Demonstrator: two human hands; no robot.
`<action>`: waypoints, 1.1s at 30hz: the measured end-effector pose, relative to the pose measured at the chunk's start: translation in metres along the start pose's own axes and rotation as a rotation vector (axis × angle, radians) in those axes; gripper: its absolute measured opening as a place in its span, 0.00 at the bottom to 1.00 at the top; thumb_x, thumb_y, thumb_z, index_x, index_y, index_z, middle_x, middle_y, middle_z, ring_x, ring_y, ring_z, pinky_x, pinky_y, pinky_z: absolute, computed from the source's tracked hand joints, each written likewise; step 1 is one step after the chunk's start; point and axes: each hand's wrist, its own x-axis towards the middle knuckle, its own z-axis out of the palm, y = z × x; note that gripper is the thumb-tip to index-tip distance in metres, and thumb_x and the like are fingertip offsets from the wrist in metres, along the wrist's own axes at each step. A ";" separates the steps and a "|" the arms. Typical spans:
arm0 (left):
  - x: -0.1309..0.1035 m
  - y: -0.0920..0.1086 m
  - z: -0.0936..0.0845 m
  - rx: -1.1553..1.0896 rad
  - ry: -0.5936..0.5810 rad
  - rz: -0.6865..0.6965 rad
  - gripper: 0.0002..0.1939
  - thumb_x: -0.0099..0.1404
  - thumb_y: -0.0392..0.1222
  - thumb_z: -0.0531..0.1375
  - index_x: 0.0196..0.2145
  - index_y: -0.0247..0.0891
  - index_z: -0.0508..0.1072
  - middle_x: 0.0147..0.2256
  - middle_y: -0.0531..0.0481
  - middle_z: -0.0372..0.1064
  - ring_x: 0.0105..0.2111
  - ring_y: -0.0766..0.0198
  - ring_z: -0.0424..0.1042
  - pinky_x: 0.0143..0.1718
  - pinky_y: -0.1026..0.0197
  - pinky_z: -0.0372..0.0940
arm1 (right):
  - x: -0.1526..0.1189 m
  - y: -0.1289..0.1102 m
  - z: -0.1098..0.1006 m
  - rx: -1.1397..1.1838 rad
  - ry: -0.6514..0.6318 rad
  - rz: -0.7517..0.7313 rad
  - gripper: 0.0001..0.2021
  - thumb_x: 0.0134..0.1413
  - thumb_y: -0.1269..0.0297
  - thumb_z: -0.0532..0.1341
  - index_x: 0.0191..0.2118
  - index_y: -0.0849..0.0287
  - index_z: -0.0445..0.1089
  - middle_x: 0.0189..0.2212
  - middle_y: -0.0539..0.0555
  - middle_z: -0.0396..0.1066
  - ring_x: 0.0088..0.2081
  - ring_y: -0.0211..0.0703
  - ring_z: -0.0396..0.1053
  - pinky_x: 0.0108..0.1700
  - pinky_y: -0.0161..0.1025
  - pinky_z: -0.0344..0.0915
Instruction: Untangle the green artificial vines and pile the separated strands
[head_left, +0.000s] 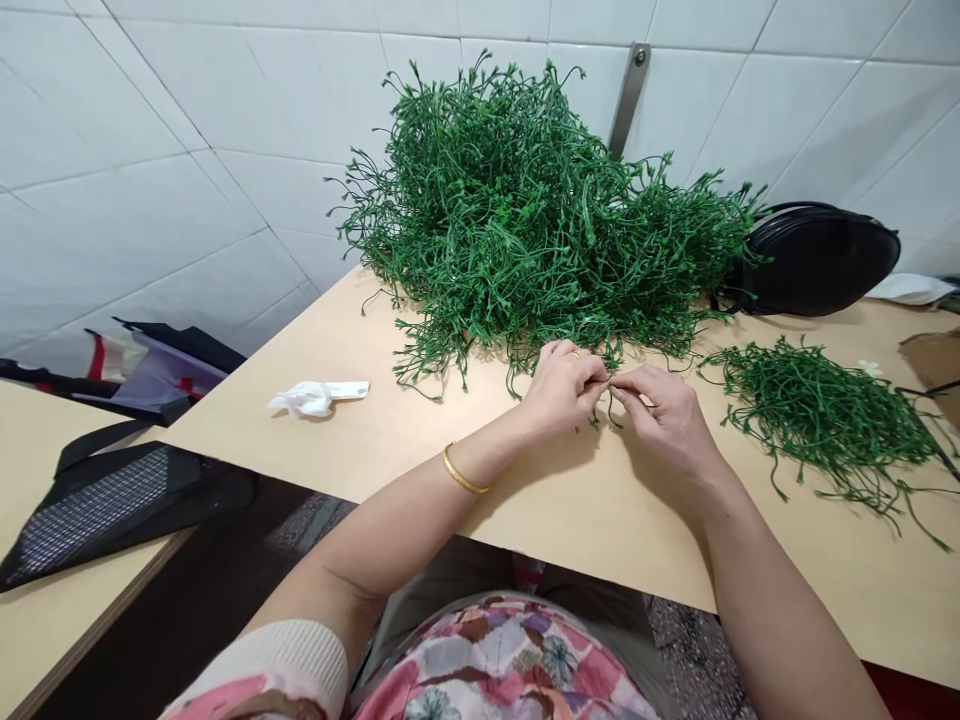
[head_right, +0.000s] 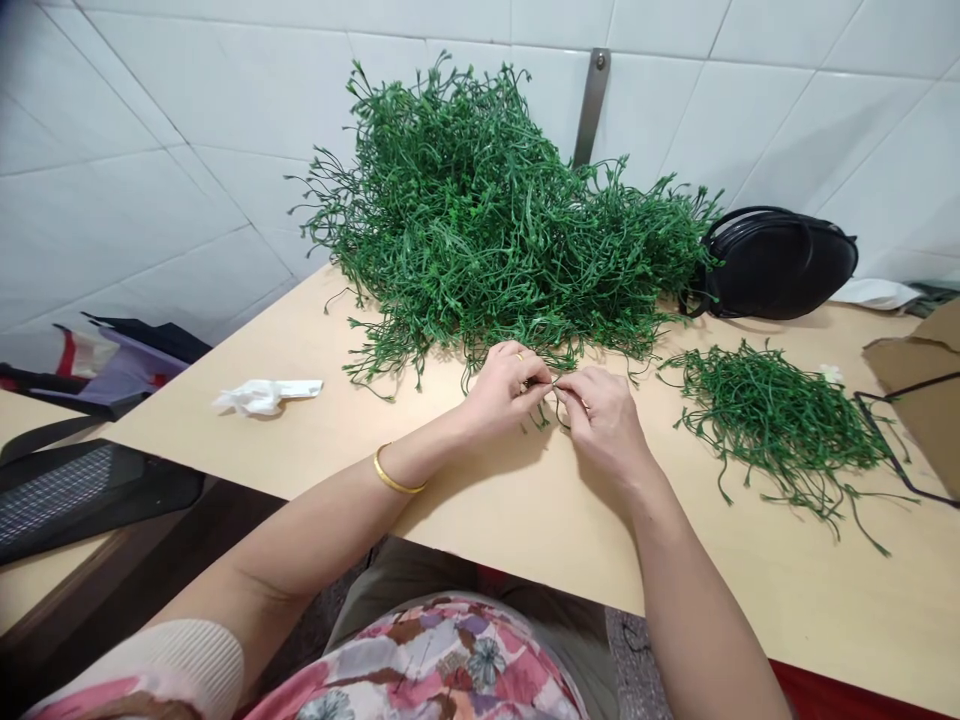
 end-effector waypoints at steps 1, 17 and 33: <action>0.000 0.000 0.000 0.007 -0.010 0.005 0.05 0.59 0.36 0.54 0.27 0.38 0.68 0.26 0.51 0.67 0.35 0.61 0.59 0.47 0.55 0.51 | 0.000 -0.001 0.001 -0.043 -0.016 -0.005 0.09 0.58 0.67 0.53 0.34 0.57 0.71 0.29 0.54 0.71 0.34 0.44 0.67 0.40 0.43 0.58; -0.002 0.008 0.001 -0.077 -0.029 -0.252 0.09 0.58 0.38 0.52 0.24 0.37 0.70 0.22 0.53 0.66 0.25 0.67 0.61 0.32 0.62 0.53 | 0.002 -0.002 0.007 0.354 0.100 0.350 0.08 0.56 0.63 0.54 0.31 0.58 0.66 0.27 0.52 0.68 0.31 0.41 0.66 0.34 0.39 0.63; -0.002 0.005 0.000 -0.144 -0.007 -0.287 0.08 0.55 0.37 0.53 0.23 0.36 0.70 0.20 0.54 0.64 0.24 0.69 0.60 0.29 0.64 0.53 | -0.002 0.003 0.013 -0.168 0.041 -0.091 0.13 0.54 0.69 0.54 0.44 0.60 0.70 0.35 0.58 0.72 0.40 0.49 0.66 0.45 0.48 0.60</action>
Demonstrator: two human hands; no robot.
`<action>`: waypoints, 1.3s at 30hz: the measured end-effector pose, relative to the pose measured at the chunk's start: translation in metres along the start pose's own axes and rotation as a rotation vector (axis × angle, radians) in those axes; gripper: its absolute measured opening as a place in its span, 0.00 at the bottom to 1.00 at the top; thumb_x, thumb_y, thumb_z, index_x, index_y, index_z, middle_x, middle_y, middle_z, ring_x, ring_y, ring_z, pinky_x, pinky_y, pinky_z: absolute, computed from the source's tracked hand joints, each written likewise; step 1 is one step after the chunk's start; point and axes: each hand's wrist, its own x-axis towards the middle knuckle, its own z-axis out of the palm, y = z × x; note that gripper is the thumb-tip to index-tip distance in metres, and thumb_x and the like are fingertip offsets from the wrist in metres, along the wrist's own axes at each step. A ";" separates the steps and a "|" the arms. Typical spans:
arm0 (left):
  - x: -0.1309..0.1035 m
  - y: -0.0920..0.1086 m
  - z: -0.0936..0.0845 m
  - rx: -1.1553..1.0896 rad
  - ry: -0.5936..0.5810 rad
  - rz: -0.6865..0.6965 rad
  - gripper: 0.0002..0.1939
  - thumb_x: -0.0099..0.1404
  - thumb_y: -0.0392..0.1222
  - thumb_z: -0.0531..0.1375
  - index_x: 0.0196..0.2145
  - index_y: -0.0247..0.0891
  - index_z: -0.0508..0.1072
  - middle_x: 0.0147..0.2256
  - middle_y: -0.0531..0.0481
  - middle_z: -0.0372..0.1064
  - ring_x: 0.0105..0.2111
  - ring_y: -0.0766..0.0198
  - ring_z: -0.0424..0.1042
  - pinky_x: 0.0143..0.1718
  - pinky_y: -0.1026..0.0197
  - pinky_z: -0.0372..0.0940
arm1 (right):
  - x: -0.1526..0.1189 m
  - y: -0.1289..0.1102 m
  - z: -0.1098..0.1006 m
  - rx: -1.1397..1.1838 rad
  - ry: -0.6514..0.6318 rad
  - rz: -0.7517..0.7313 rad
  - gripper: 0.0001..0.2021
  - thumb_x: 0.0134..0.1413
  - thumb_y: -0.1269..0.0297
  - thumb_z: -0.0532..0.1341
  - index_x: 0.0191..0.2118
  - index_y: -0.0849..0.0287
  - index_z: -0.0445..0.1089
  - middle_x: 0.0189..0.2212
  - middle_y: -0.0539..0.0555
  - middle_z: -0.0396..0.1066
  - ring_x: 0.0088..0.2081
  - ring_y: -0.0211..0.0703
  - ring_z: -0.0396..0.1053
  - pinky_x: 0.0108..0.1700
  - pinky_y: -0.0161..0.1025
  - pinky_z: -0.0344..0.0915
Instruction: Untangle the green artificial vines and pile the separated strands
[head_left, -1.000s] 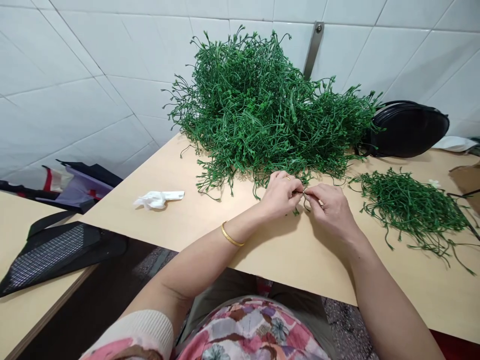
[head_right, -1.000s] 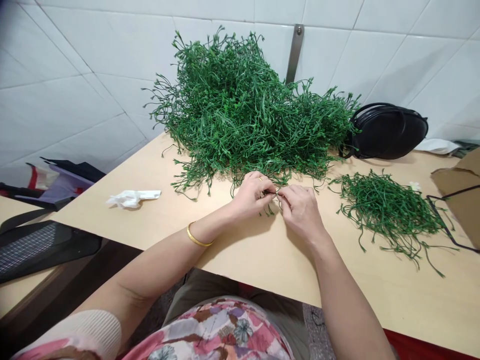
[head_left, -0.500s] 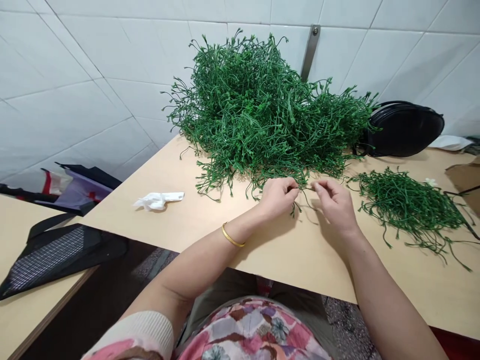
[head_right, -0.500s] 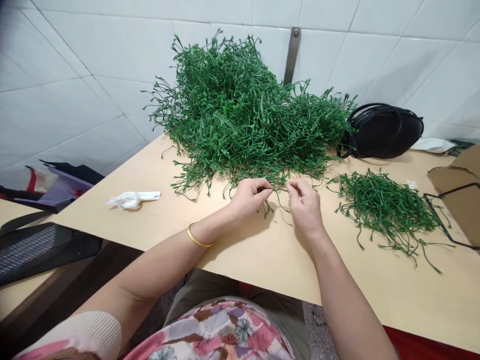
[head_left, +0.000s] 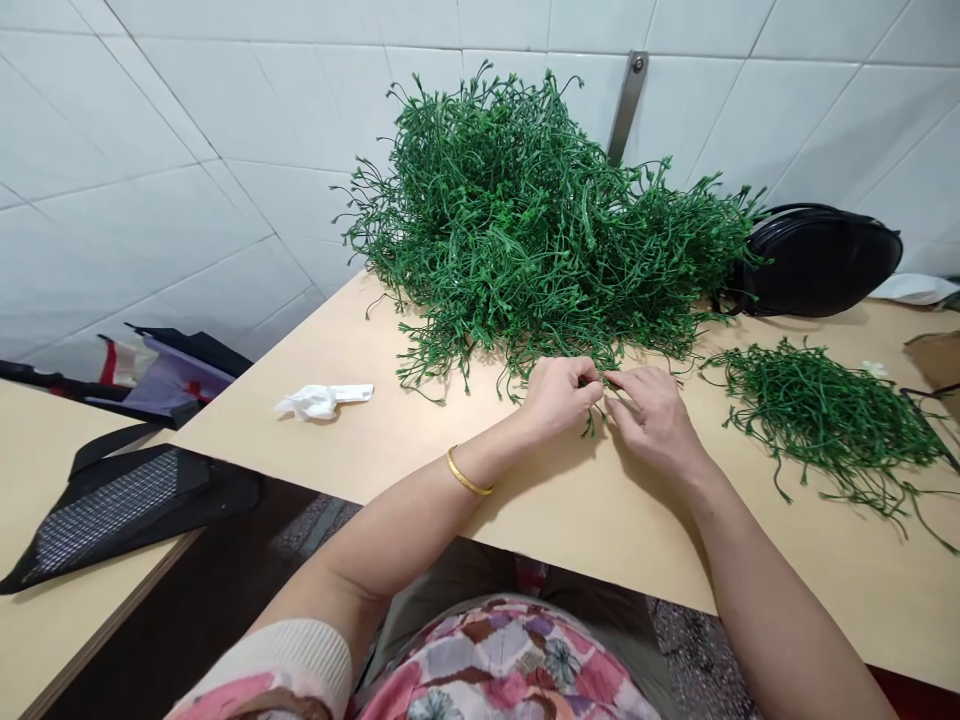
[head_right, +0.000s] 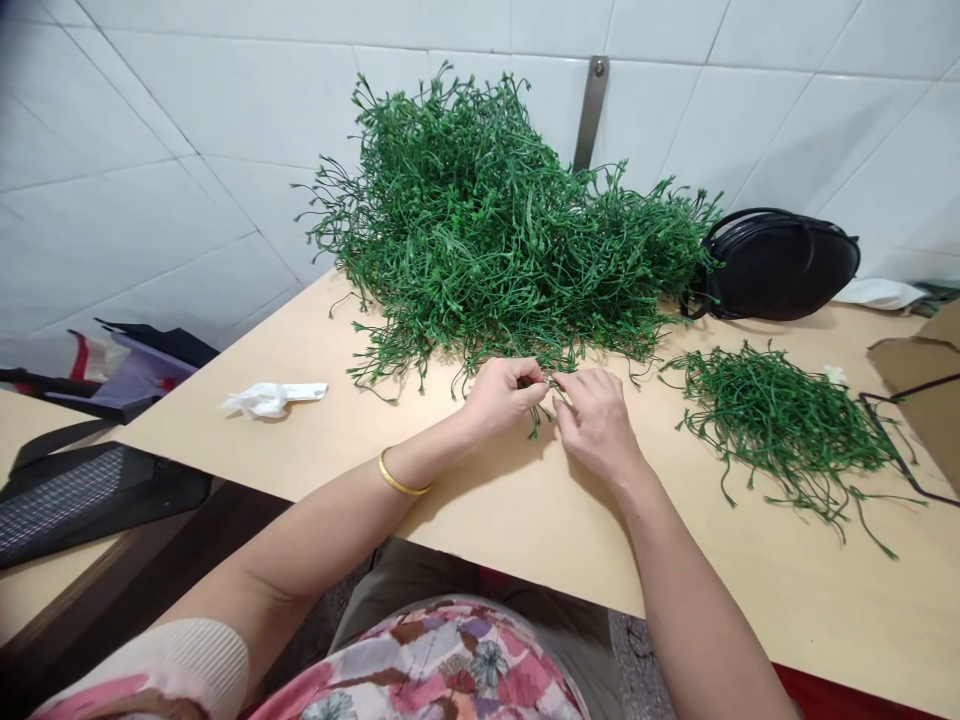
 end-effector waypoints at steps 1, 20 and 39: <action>0.000 0.001 0.000 0.057 0.007 0.020 0.08 0.55 0.37 0.53 0.24 0.36 0.71 0.21 0.54 0.65 0.24 0.68 0.60 0.30 0.63 0.53 | 0.000 0.001 0.001 0.008 0.002 0.019 0.12 0.54 0.69 0.54 0.42 0.60 0.71 0.34 0.58 0.72 0.39 0.49 0.66 0.45 0.48 0.60; 0.000 -0.005 0.004 -0.233 0.001 0.068 0.06 0.57 0.36 0.52 0.28 0.35 0.69 0.23 0.55 0.64 0.25 0.70 0.60 0.28 0.66 0.53 | 0.000 -0.003 -0.011 0.524 -0.177 0.419 0.14 0.52 0.66 0.56 0.43 0.59 0.73 0.31 0.53 0.73 0.35 0.43 0.70 0.37 0.39 0.66; 0.001 0.001 0.000 0.475 -0.291 0.340 0.09 0.57 0.34 0.51 0.33 0.36 0.70 0.28 0.46 0.71 0.31 0.59 0.67 0.40 0.56 0.53 | 0.002 -0.005 -0.006 0.177 -0.169 0.105 0.12 0.48 0.75 0.51 0.32 0.59 0.71 0.30 0.55 0.72 0.34 0.45 0.67 0.40 0.42 0.61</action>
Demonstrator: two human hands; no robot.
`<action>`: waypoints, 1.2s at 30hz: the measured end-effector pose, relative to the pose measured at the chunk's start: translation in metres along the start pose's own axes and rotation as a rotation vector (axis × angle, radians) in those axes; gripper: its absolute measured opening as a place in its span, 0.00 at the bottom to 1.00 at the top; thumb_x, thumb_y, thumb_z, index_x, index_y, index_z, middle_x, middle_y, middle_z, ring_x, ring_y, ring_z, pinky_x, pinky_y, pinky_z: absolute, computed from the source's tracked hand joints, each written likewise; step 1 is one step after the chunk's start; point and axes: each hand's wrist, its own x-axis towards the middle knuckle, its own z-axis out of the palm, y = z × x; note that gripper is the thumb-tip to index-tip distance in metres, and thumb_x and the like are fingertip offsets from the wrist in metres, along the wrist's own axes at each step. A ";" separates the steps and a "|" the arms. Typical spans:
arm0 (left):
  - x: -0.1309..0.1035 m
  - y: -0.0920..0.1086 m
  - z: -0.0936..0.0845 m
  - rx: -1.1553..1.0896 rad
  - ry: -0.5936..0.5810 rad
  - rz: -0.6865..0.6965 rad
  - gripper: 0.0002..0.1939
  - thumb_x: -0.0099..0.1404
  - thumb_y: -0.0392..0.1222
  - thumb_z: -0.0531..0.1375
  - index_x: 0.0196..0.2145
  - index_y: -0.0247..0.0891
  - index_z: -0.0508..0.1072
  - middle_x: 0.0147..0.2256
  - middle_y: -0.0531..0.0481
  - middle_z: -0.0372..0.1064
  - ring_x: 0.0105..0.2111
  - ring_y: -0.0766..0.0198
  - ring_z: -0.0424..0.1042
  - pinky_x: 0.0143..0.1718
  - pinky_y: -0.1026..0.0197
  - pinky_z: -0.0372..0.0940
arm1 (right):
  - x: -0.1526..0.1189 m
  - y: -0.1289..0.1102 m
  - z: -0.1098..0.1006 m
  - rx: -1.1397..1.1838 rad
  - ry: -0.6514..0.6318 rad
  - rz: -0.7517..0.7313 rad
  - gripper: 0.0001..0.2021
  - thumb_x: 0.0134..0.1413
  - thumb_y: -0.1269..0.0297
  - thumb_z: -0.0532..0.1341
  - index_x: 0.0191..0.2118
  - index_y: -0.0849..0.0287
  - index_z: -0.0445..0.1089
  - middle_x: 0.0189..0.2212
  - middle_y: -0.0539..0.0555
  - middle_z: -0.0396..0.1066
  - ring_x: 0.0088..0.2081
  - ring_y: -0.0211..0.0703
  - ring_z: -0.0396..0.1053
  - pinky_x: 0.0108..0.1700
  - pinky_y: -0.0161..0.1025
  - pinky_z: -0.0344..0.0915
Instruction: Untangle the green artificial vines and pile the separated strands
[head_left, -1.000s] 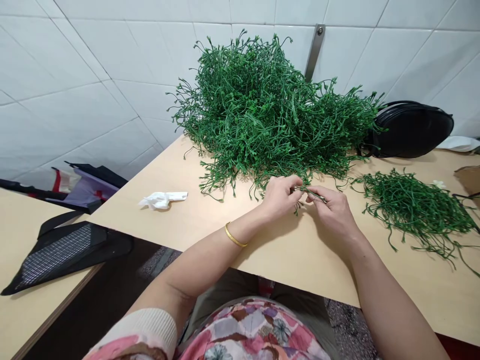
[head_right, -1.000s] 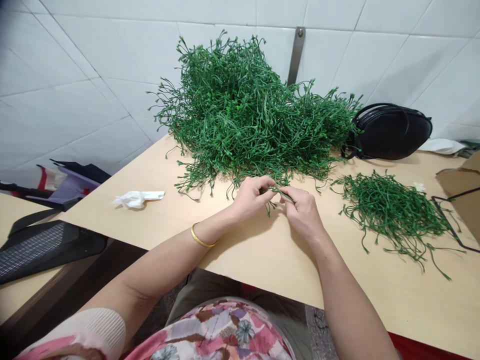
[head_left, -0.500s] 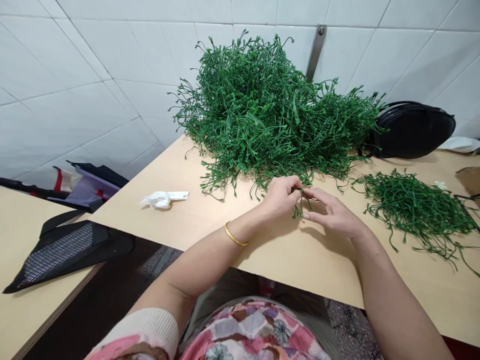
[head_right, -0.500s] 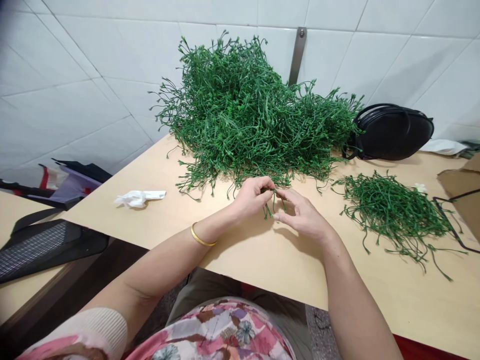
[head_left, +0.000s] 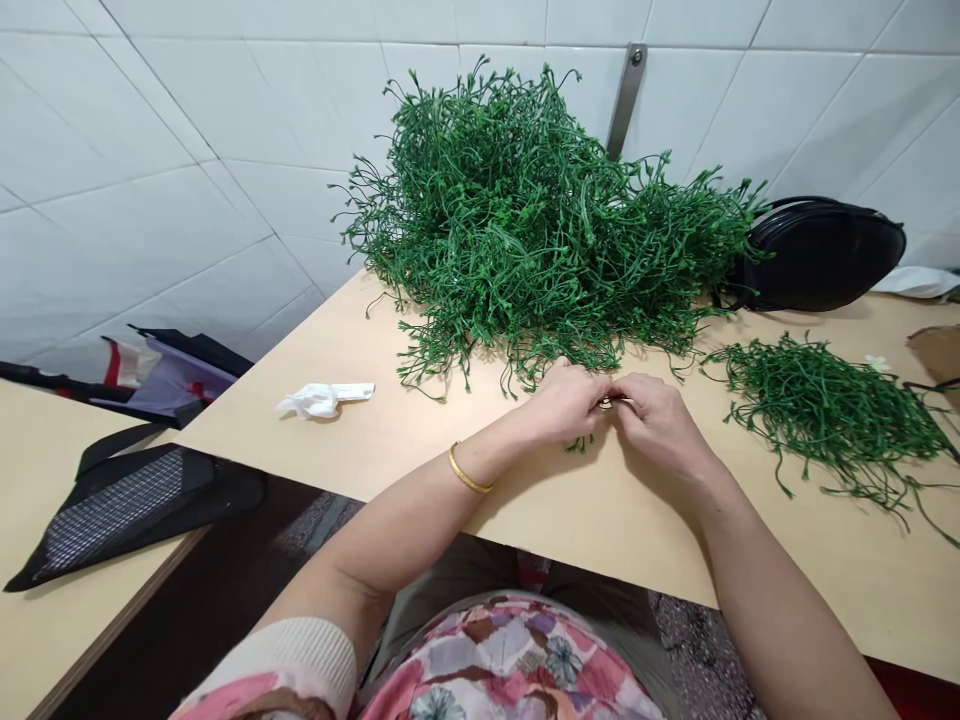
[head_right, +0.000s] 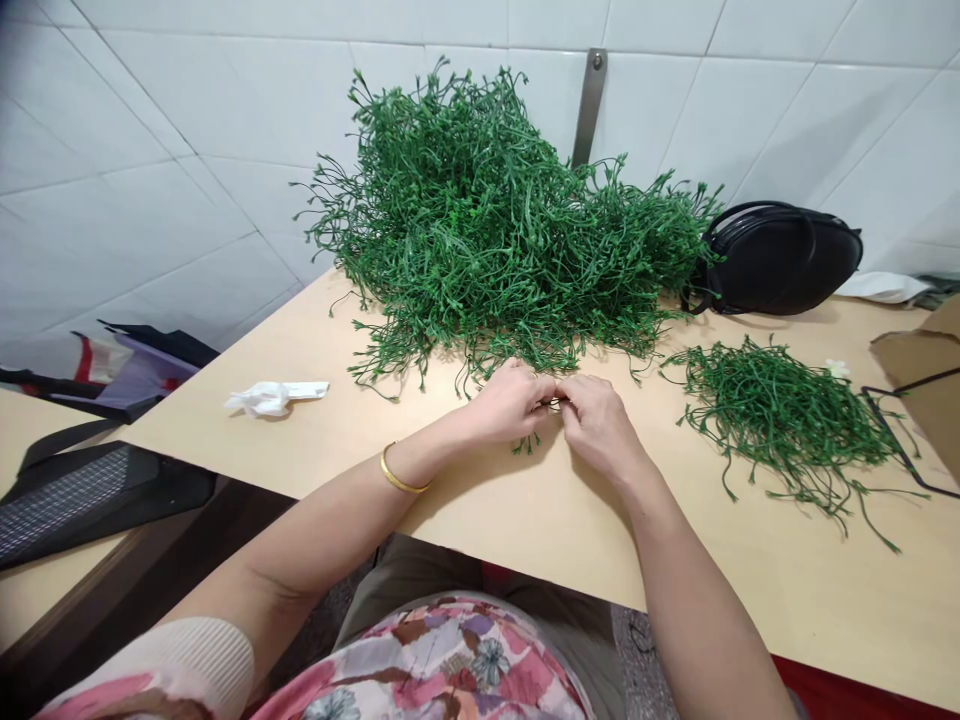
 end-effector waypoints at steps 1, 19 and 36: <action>0.000 0.000 0.000 0.009 -0.007 0.006 0.10 0.57 0.33 0.51 0.34 0.36 0.71 0.28 0.46 0.71 0.31 0.59 0.67 0.40 0.55 0.53 | 0.000 -0.001 0.000 0.004 0.001 0.019 0.13 0.48 0.76 0.50 0.33 0.59 0.70 0.30 0.56 0.72 0.34 0.45 0.67 0.39 0.41 0.61; 0.001 -0.023 -0.004 -0.556 0.018 0.028 0.09 0.60 0.38 0.53 0.31 0.35 0.72 0.29 0.51 0.69 0.32 0.67 0.66 0.35 0.64 0.58 | 0.000 0.002 -0.012 0.207 -0.069 0.248 0.11 0.55 0.61 0.54 0.28 0.59 0.69 0.19 0.48 0.63 0.23 0.36 0.57 0.27 0.34 0.53; 0.006 -0.015 0.007 -0.564 0.160 -0.127 0.07 0.59 0.37 0.53 0.27 0.34 0.70 0.26 0.52 0.67 0.29 0.68 0.63 0.33 0.65 0.57 | -0.011 -0.028 -0.025 0.268 0.314 0.278 0.08 0.53 0.60 0.58 0.35 0.58 0.68 0.23 0.49 0.63 0.21 0.34 0.53 0.23 0.35 0.52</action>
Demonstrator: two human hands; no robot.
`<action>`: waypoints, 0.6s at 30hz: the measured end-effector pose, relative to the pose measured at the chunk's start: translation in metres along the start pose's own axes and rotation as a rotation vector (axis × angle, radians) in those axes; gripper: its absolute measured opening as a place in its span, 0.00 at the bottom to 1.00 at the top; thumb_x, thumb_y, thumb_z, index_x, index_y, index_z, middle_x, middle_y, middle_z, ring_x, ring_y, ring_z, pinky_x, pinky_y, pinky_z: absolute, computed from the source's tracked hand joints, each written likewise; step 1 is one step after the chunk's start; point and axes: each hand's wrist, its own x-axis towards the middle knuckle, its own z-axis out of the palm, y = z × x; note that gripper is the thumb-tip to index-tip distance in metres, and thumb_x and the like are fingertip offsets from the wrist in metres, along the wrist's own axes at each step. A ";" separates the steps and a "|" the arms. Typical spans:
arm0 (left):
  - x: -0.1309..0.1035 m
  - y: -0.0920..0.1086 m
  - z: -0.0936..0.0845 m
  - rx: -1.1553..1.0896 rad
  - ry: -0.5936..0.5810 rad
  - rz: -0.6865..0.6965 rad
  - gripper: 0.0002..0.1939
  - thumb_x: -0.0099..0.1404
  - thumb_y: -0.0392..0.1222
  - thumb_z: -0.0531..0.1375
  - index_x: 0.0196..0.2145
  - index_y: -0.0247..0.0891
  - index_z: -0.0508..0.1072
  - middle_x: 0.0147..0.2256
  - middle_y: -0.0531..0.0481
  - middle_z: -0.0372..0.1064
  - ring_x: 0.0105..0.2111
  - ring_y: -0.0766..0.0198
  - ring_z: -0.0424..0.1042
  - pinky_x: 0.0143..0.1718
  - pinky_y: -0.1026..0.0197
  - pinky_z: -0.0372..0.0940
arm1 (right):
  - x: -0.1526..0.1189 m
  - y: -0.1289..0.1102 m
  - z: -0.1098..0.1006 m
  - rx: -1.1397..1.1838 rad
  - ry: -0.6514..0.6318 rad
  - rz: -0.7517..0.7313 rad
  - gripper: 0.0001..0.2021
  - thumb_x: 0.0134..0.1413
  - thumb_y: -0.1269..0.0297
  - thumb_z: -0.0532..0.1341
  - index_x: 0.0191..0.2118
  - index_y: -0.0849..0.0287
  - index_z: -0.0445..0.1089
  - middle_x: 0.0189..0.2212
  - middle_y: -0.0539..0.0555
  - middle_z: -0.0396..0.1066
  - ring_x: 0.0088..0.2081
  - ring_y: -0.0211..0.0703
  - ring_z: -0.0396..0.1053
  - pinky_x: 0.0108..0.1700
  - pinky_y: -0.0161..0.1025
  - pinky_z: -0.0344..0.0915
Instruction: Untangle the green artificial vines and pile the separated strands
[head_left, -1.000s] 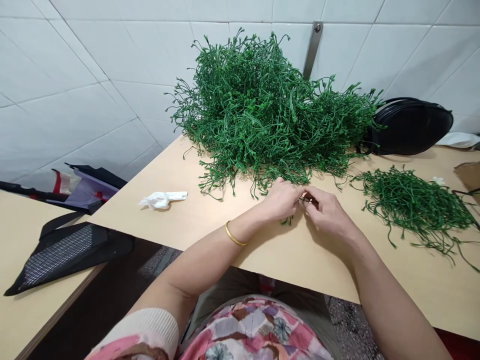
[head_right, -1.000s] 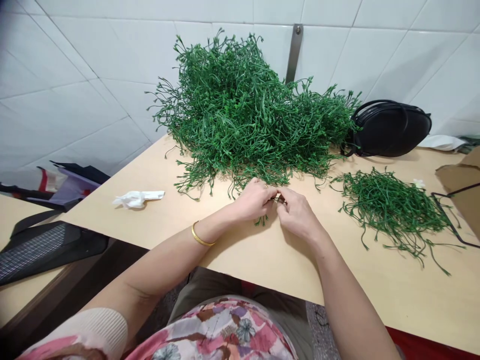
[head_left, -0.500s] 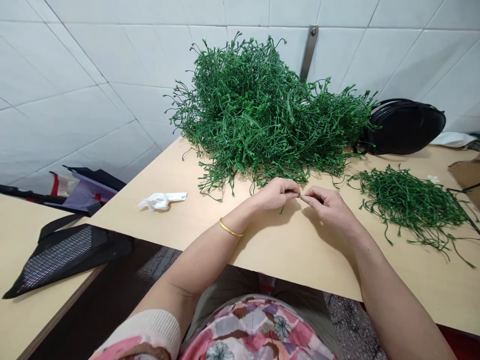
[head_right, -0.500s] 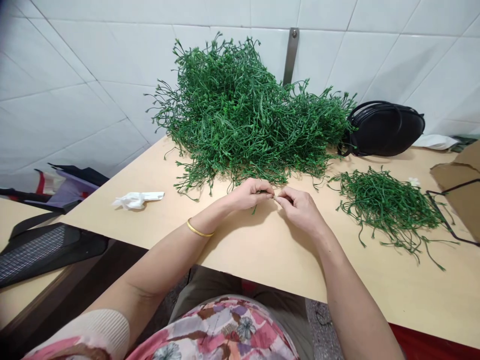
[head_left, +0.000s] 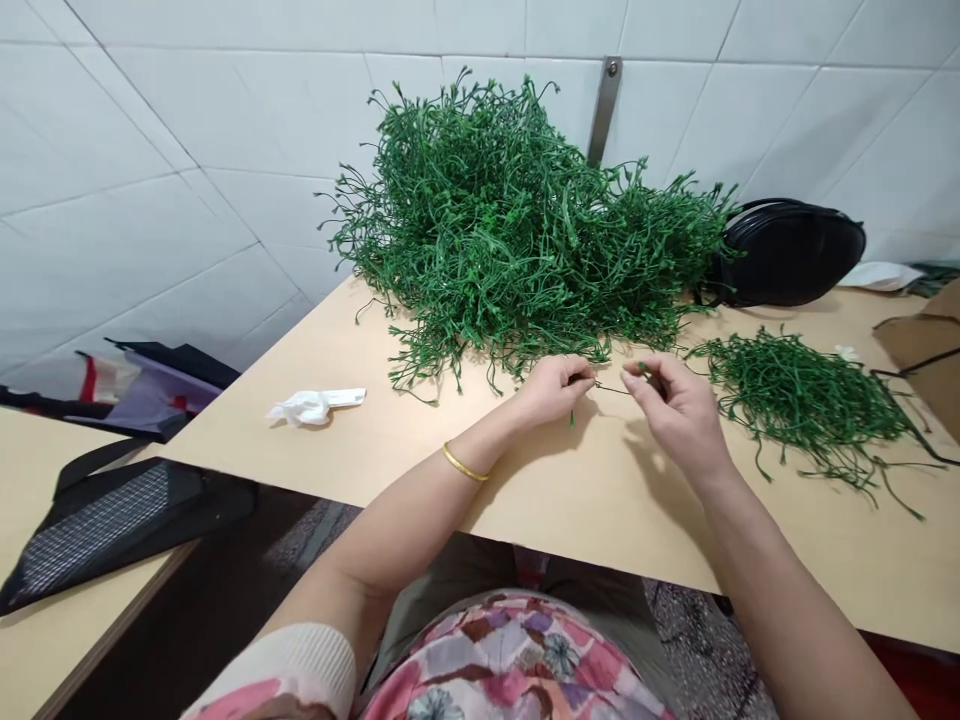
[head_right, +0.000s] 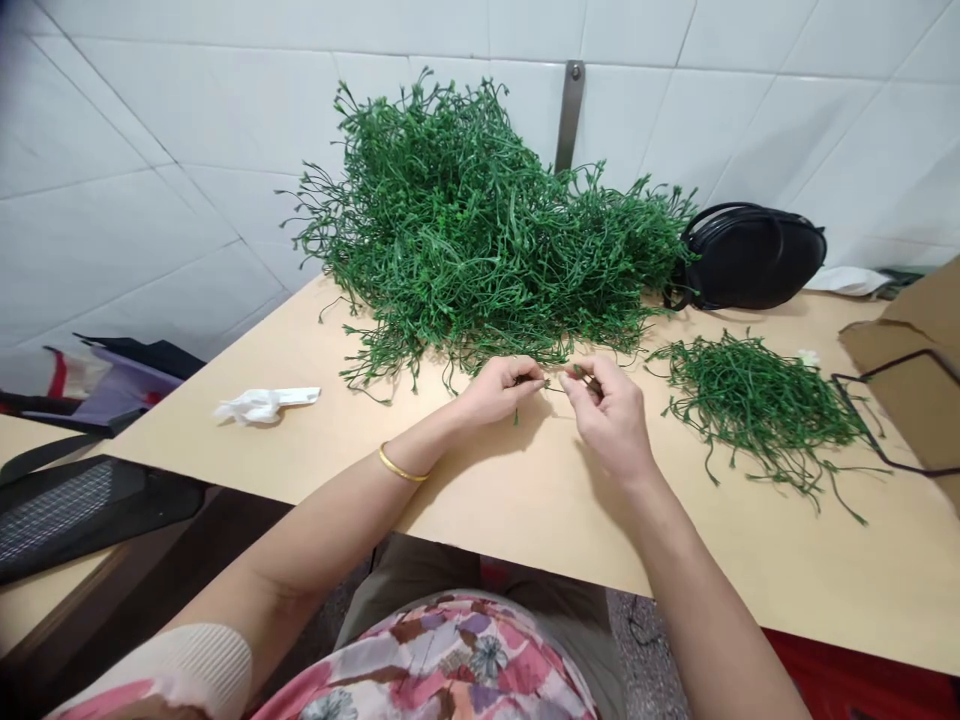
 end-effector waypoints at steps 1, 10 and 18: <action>-0.001 0.002 0.000 -0.060 -0.005 -0.003 0.07 0.59 0.36 0.54 0.26 0.34 0.70 0.25 0.53 0.66 0.28 0.69 0.62 0.32 0.65 0.57 | 0.004 0.007 0.003 0.028 -0.036 0.004 0.10 0.53 0.60 0.58 0.38 0.59 0.69 0.24 0.49 0.63 0.22 0.34 0.53 0.24 0.35 0.52; -0.007 0.009 0.001 -0.165 0.044 0.020 0.09 0.60 0.38 0.53 0.26 0.33 0.70 0.24 0.54 0.65 0.26 0.71 0.61 0.30 0.66 0.56 | 0.006 0.029 0.024 0.395 -0.238 0.195 0.15 0.49 0.56 0.61 0.40 0.60 0.70 0.28 0.51 0.69 0.29 0.38 0.64 0.30 0.36 0.60; -0.005 0.006 0.006 0.146 0.089 0.041 0.09 0.61 0.37 0.51 0.29 0.35 0.70 0.26 0.51 0.67 0.29 0.68 0.63 0.32 0.64 0.57 | 0.003 0.032 0.027 0.333 -0.147 0.279 0.13 0.46 0.55 0.62 0.31 0.62 0.74 0.23 0.49 0.66 0.27 0.37 0.59 0.29 0.36 0.55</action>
